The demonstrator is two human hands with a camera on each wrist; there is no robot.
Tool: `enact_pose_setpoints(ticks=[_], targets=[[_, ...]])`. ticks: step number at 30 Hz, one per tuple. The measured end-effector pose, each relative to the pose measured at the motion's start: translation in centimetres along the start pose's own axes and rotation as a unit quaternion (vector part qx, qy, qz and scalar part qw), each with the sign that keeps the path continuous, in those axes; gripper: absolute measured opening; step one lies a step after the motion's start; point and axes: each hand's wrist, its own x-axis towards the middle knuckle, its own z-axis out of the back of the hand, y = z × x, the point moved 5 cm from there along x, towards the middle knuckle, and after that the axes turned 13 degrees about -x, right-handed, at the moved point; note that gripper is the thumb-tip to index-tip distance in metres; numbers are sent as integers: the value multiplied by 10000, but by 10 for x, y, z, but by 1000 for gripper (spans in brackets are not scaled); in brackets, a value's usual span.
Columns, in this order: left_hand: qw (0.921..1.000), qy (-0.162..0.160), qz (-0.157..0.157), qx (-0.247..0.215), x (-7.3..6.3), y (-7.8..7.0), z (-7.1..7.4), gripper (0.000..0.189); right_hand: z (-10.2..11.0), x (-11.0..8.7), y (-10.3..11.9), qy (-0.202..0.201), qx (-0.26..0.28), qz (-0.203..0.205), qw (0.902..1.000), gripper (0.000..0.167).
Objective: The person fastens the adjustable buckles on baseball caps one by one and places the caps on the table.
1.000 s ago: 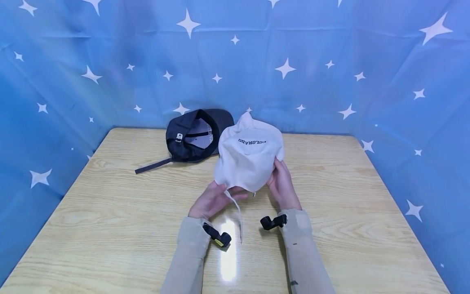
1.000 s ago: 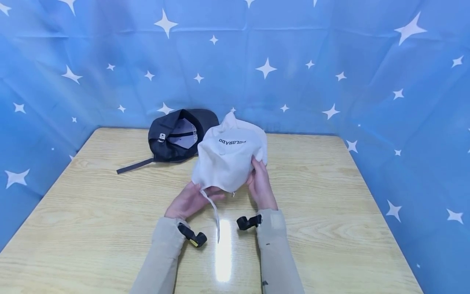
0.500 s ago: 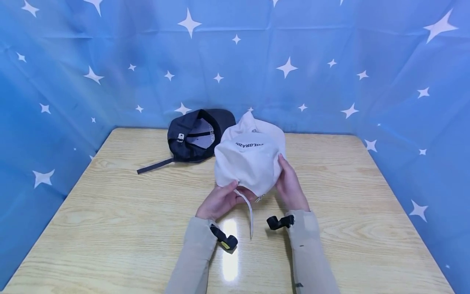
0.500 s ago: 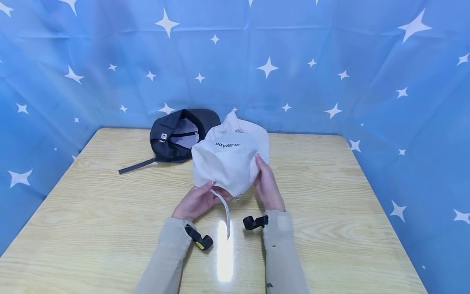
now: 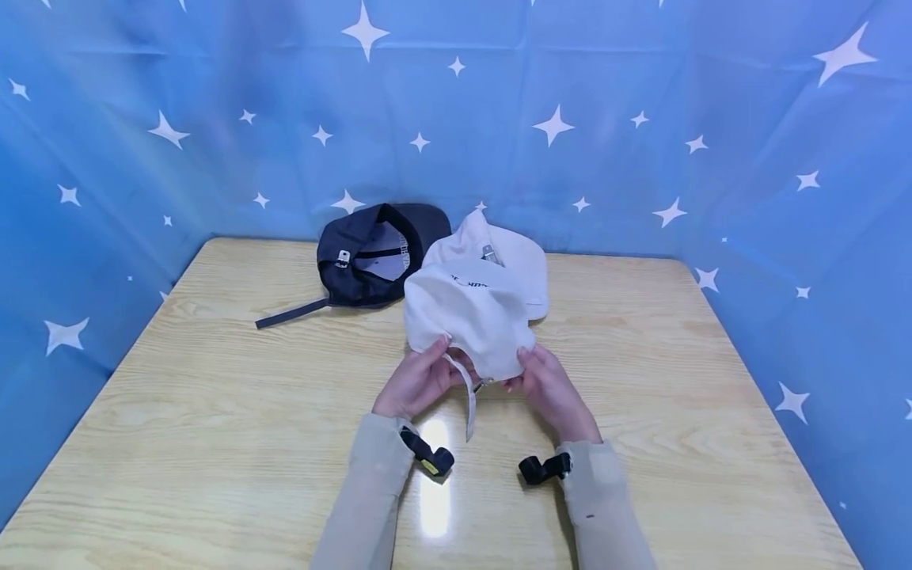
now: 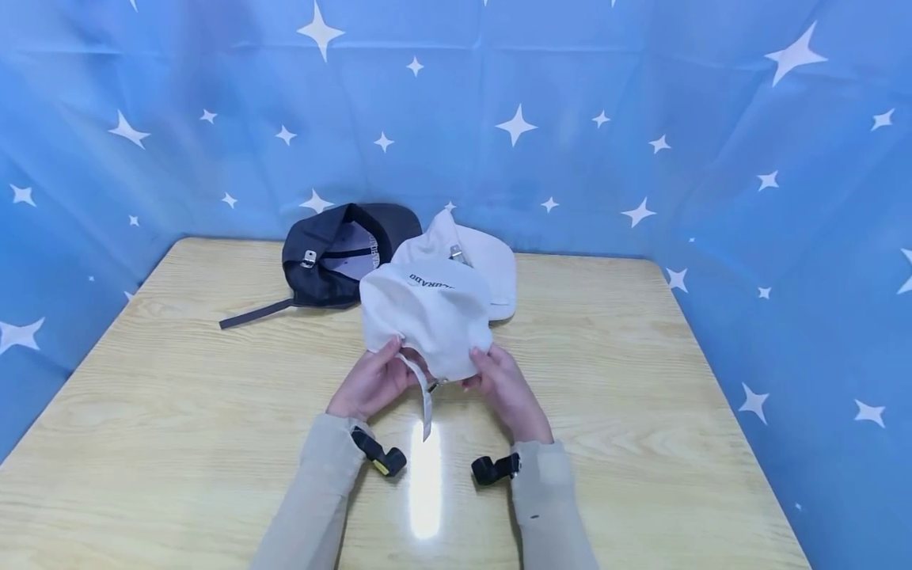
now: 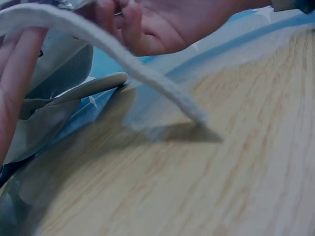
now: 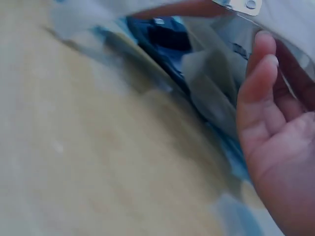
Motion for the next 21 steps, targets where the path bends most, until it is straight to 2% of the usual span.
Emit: enact_pose_setpoints(ticks=[2,6,11,15,21], targets=[[9999,-91,-114,-24,1,-2,1,14,-6,1,-3,90,130,79,9998,24],[9994,-197,-294,-29,2,-2,3,14,-13,0,-7,201,352,108,9991,35],[9983,-348,-461,4,1,-3,5,15,-18,1,-11,257,-14,11,9997,41],[9974,-456,-561,25,1,-6,5,15,-27,7,-14,335,-208,-6,9992,36],[9972,-520,-461,286,1,-7,5,15,-30,12,-17,20,4,-20,10000,22]])
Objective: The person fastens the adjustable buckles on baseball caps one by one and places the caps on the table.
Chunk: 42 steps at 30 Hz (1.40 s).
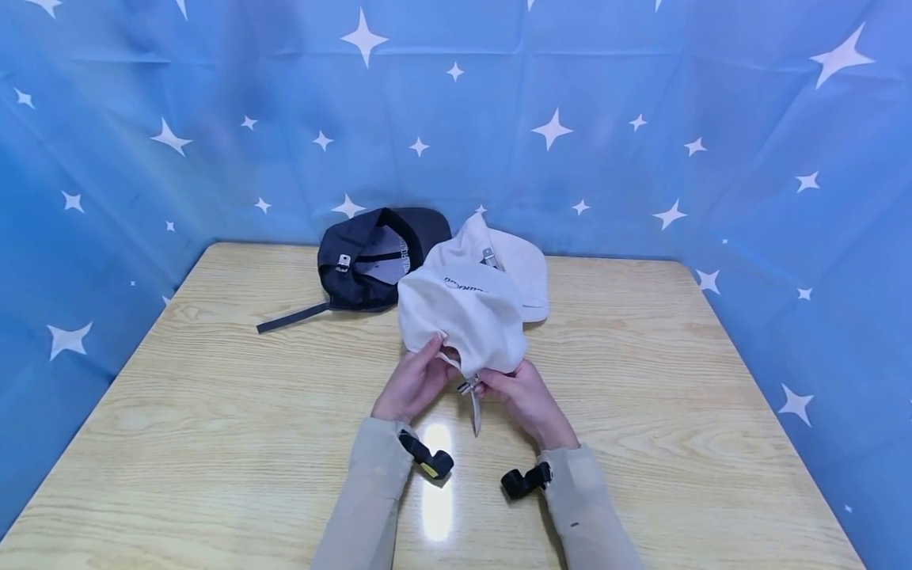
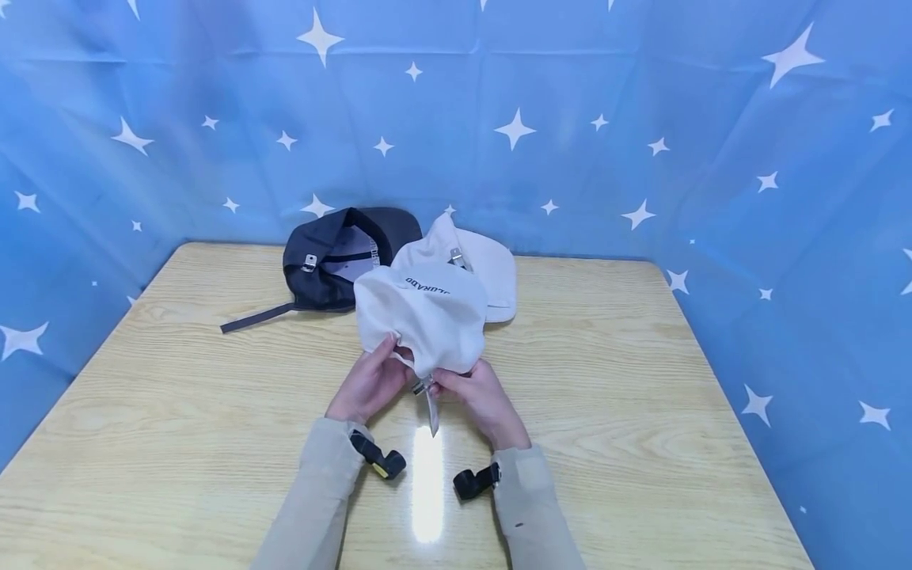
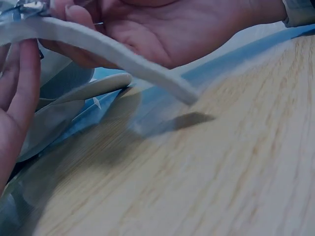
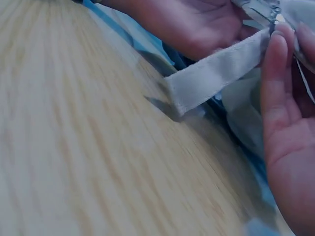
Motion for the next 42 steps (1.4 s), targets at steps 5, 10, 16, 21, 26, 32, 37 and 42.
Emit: enact_pose_setpoints(ticks=[5,10,16,21,26,32,37,42], targets=[[9984,245,199,462,0,3,-2,23,-3,1,3,0,478,146,9988,17],[9939,456,568,829,-1,9,-5,46,0,0,7,-292,1585,281,9865,14],[9843,85,1274,1215,-7,16,-3,41,3,-1,9,44,3384,552,9394,20],[9667,236,1805,1799,-9,22,-5,32,0,0,10,701,4175,592,9040,12],[9481,544,2251,2178,-11,27,-7,27,-4,0,8,1222,5052,228,8540,16],[9436,542,2305,2315,-11,31,-7,15,-3,-2,6,1192,5073,86,8534,24],[9635,170,1729,2036,-9,24,-3,10,-3,-3,7,1166,5226,205,8443,24],[9843,190,1124,1348,-6,16,-5,8,-3,-5,10,1456,5688,492,8080,25]])
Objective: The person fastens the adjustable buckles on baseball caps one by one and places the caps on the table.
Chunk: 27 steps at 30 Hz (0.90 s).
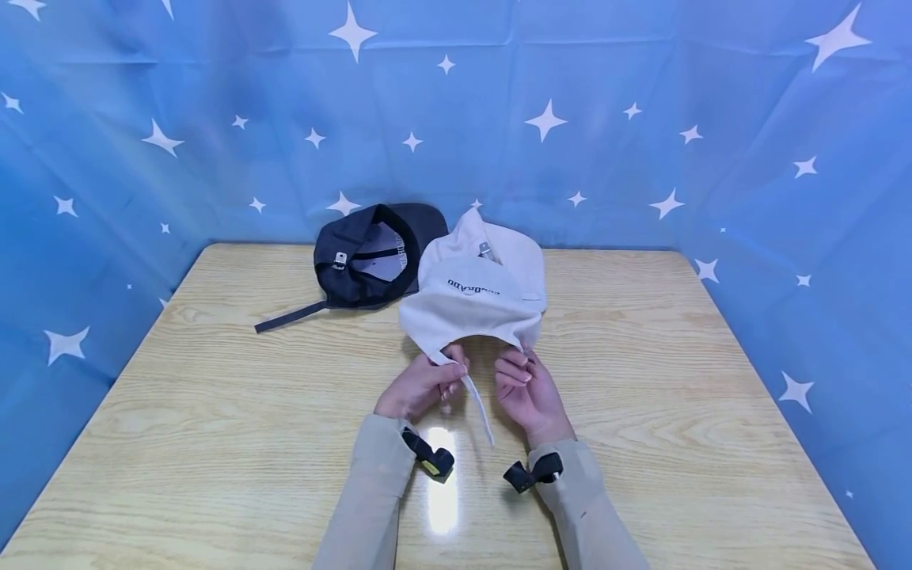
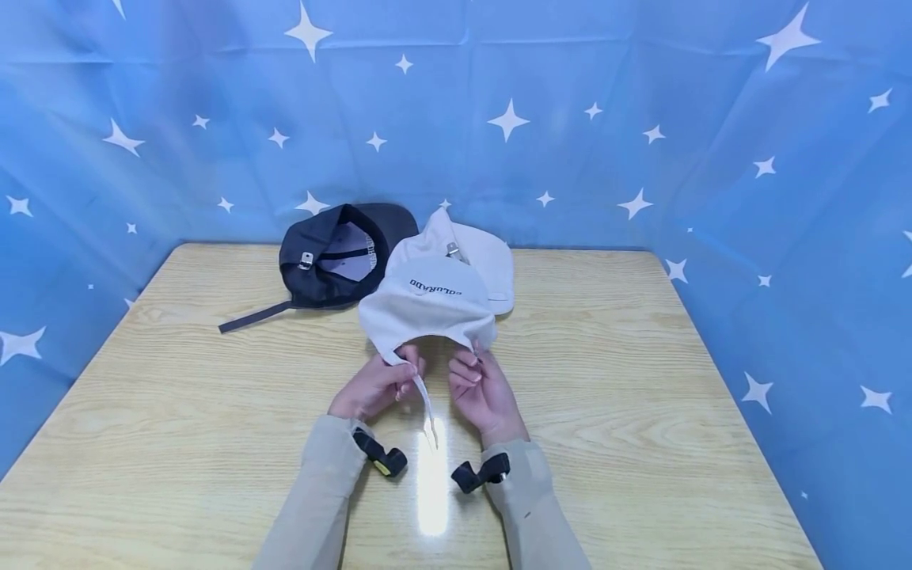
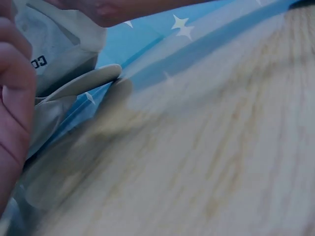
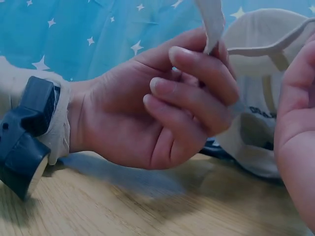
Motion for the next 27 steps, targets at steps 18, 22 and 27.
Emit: enact_pose_setpoints(ticks=[18,22,27], targets=[[9940,-274,-927,-510,3,-13,4,7,-4,-1,1,156,-422,147,9989,36],[9890,-99,-1252,-783,2,-18,1,7,-4,-1,2,164,-460,178,9986,38],[9789,358,-1673,-1118,0,-30,-8,7,-3,0,3,150,-709,221,9971,35]])
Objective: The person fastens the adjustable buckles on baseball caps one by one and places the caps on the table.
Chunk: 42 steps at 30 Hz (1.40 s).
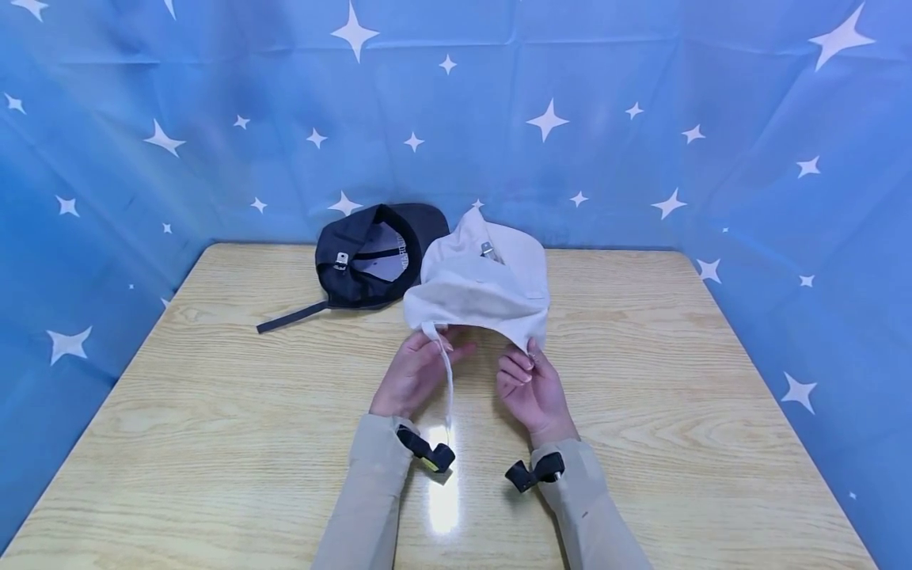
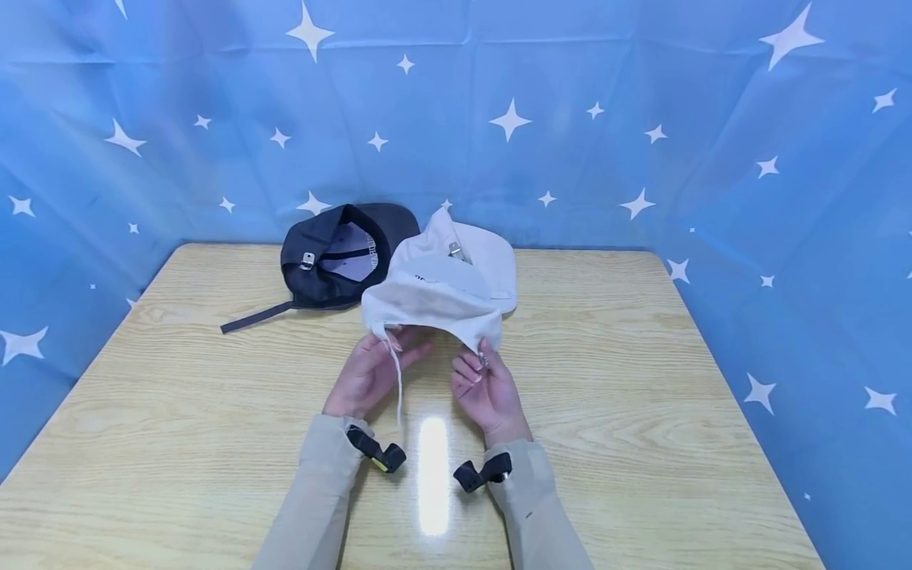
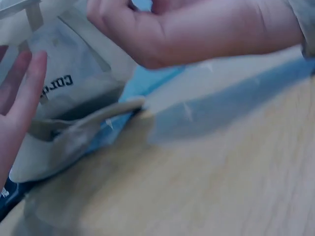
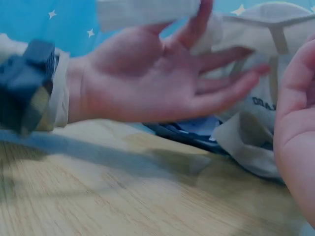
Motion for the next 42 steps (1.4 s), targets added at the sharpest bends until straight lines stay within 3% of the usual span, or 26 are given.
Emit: enact_pose_setpoints(ticks=[10,22,25,31,33,36,42], targets=[[9934,405,-84,-1072,3,-13,-25,10,4,3,-2,-198,-1218,-55,9923,17],[9907,582,-409,-1164,3,-17,-21,9,12,0,-5,-1298,-2018,-397,9700,21],[9912,733,-463,-1004,3,-17,-22,10,12,1,-6,-1277,-1802,-386,9746,25],[9948,854,-213,-505,5,-10,-22,13,4,3,-9,-501,-574,-391,9963,15],[9960,743,-92,-479,5,-7,-21,12,1,3,-11,-312,4,-529,9981,8],[9976,555,38,-423,4,-4,-20,10,-2,3,-13,-124,541,-671,9962,10],[9991,404,89,-53,3,-2,-20,9,-4,3,-15,28,355,-696,9969,12]])
